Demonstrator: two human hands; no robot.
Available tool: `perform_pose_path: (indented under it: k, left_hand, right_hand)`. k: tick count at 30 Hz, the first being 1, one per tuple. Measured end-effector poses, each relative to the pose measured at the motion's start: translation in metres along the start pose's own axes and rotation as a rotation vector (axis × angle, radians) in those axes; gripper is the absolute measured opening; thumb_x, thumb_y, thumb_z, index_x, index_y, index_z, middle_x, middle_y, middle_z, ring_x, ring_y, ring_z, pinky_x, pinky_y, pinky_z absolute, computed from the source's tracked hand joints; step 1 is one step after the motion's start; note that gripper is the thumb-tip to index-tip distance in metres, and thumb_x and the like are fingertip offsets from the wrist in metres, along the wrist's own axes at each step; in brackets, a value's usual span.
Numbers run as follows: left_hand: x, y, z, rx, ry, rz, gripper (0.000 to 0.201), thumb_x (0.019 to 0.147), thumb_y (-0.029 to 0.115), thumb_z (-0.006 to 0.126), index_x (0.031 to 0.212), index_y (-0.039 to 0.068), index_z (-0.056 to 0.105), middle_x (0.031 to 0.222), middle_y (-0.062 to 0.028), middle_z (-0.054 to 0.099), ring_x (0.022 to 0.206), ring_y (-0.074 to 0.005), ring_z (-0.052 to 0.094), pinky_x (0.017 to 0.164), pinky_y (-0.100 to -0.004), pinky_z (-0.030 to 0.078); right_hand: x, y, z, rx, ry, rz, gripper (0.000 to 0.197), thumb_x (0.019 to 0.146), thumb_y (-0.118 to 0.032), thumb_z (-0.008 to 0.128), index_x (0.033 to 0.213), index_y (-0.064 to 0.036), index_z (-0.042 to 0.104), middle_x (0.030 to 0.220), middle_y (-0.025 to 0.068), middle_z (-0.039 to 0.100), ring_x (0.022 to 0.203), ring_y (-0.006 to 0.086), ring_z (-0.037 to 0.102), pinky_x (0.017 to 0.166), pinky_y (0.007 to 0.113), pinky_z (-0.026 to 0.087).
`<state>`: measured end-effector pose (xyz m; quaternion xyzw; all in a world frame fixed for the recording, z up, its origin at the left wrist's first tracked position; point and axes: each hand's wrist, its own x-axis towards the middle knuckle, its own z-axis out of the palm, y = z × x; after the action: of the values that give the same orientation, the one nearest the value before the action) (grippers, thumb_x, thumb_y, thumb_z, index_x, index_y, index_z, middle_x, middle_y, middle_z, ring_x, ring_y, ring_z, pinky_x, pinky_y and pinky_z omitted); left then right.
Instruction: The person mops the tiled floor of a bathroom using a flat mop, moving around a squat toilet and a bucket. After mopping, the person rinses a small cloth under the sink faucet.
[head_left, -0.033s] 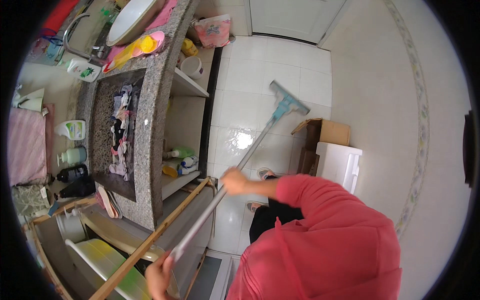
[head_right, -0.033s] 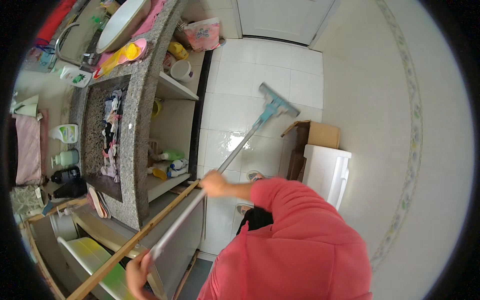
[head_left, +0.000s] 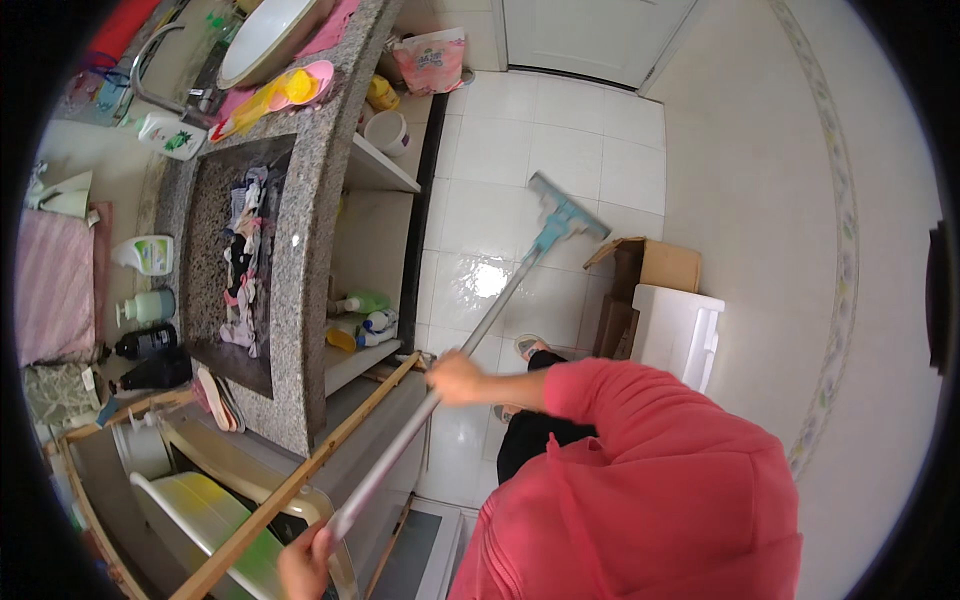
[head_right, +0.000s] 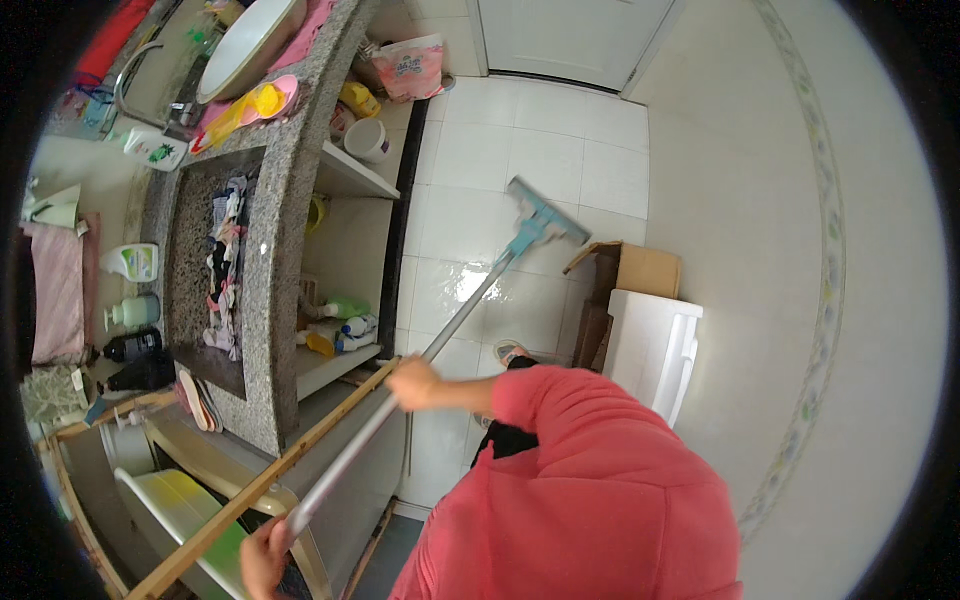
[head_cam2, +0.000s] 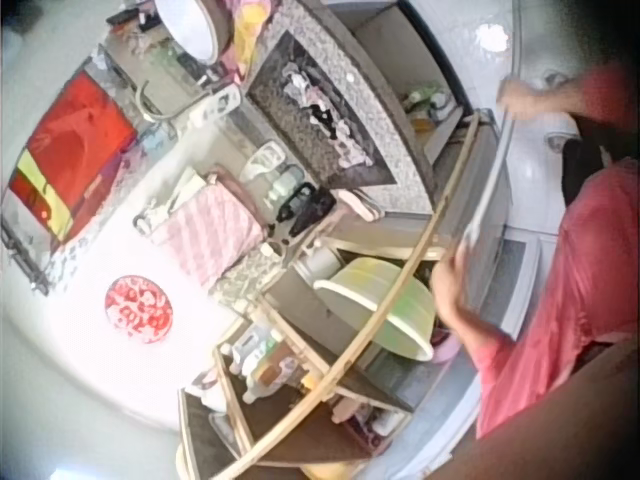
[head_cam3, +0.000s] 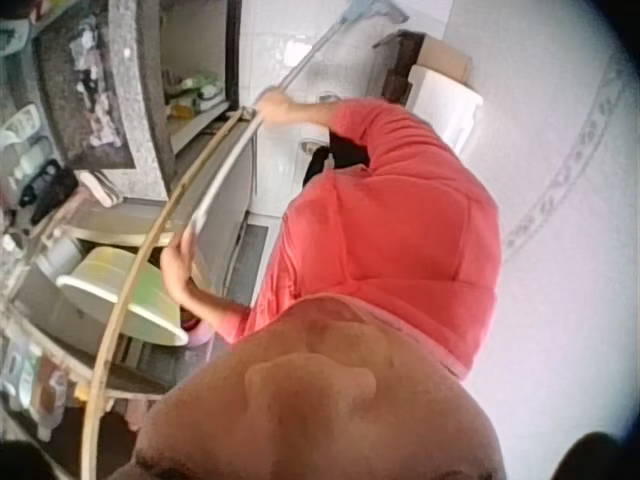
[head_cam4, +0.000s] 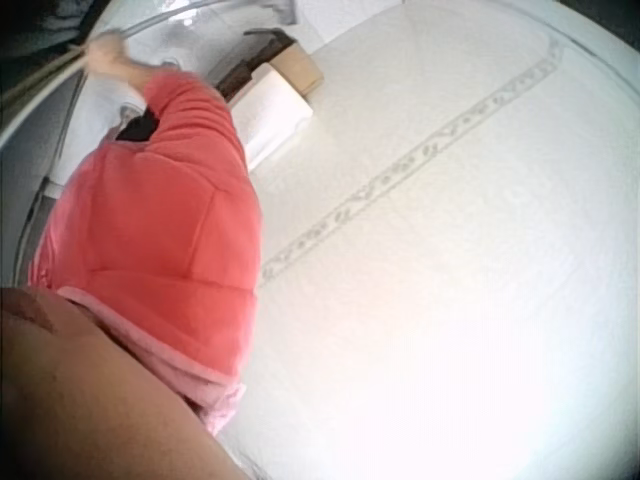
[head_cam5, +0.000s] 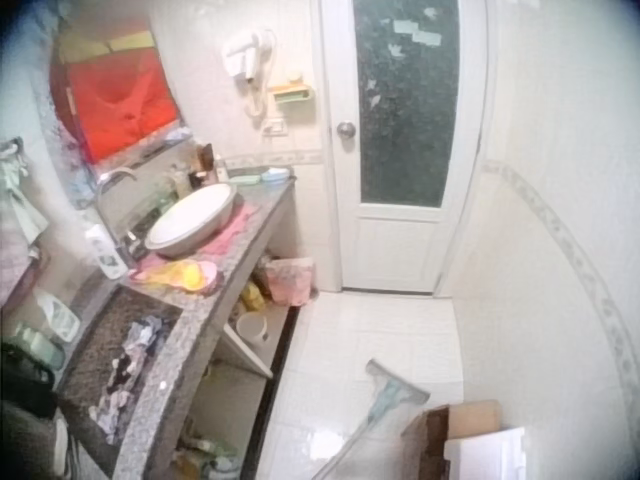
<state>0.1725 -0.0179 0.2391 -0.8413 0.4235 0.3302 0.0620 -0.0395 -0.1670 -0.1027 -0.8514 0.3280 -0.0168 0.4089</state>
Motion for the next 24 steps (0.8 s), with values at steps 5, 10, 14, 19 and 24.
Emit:
perform_pose_path:
  k: [5, 10, 14, 19, 24]
  left_hand:
    - [-0.099, 0.022, -0.074, 0.172, 0.106, -0.242, 0.026, 0.086, 0.02, 0.06, 0.097, -0.003, 0.064, 0.066, -0.0061, 0.059, 0.057, -0.0118, 0.048, 0.05, -0.0306, 0.042]
    - [-0.107, -0.011, -0.057, -0.085, 0.112, -0.355, 0.028, 0.084, 0.022, 0.064, 0.096, -0.002, 0.065, 0.059, 0.0008, 0.051, 0.049, -0.0061, 0.038, 0.041, -0.0251, 0.03]
    - [-0.031, -0.015, 0.041, -0.315, -0.174, -0.148, 0.033, 0.083, 0.024, 0.063, 0.108, 0.003, 0.062, 0.066, 0.0009, 0.056, 0.051, -0.005, 0.046, 0.044, -0.0206, 0.036]
    - [0.084, 0.09, 0.151, -0.335, -0.408, 0.34, 0.052, 0.082, 0.028, 0.064, 0.123, 0.0, 0.048, 0.073, -0.0084, 0.058, 0.057, -0.0127, 0.047, 0.056, -0.0278, 0.042]
    - [0.121, 0.175, 0.156, -0.163, -0.4, 0.409, 0.051, 0.084, 0.033, 0.06, 0.123, 0.003, 0.048, 0.072, -0.0189, 0.059, 0.063, -0.0277, 0.058, 0.062, -0.0334, 0.045]
  right_hand:
    - [-0.004, -0.111, 0.015, 0.241, 0.066, -0.296, 0.013, 0.06, -0.019, 0.062, 0.066, -0.0087, 0.057, 0.066, 0.011, 0.06, 0.071, 0.0314, 0.06, 0.066, 0.043, 0.045]
    - [-0.006, -0.101, -0.009, 0.207, -0.083, -0.348, 0.013, 0.059, -0.019, 0.061, 0.068, -0.0101, 0.058, 0.06, 0.0114, 0.058, 0.063, 0.0337, 0.059, 0.061, 0.044, 0.045]
    - [-0.003, 0.017, -0.015, -0.099, -0.153, -0.24, 0.014, 0.057, -0.019, 0.061, 0.07, -0.0129, 0.062, 0.064, 0.0105, 0.061, 0.065, 0.0309, 0.062, 0.055, 0.045, 0.047]
    - [-0.039, 0.206, -0.076, -0.507, -0.067, 0.075, 0.013, 0.064, -0.014, 0.063, 0.077, -0.0128, 0.065, 0.078, 0.007, 0.063, 0.084, 0.0288, 0.06, 0.077, 0.042, 0.046]
    - [-0.074, 0.264, -0.11, -0.433, 0.207, 0.283, 0.016, 0.064, -0.01, 0.061, 0.08, -0.0115, 0.061, 0.085, 0.0057, 0.058, 0.092, 0.0271, 0.054, 0.086, 0.039, 0.041]
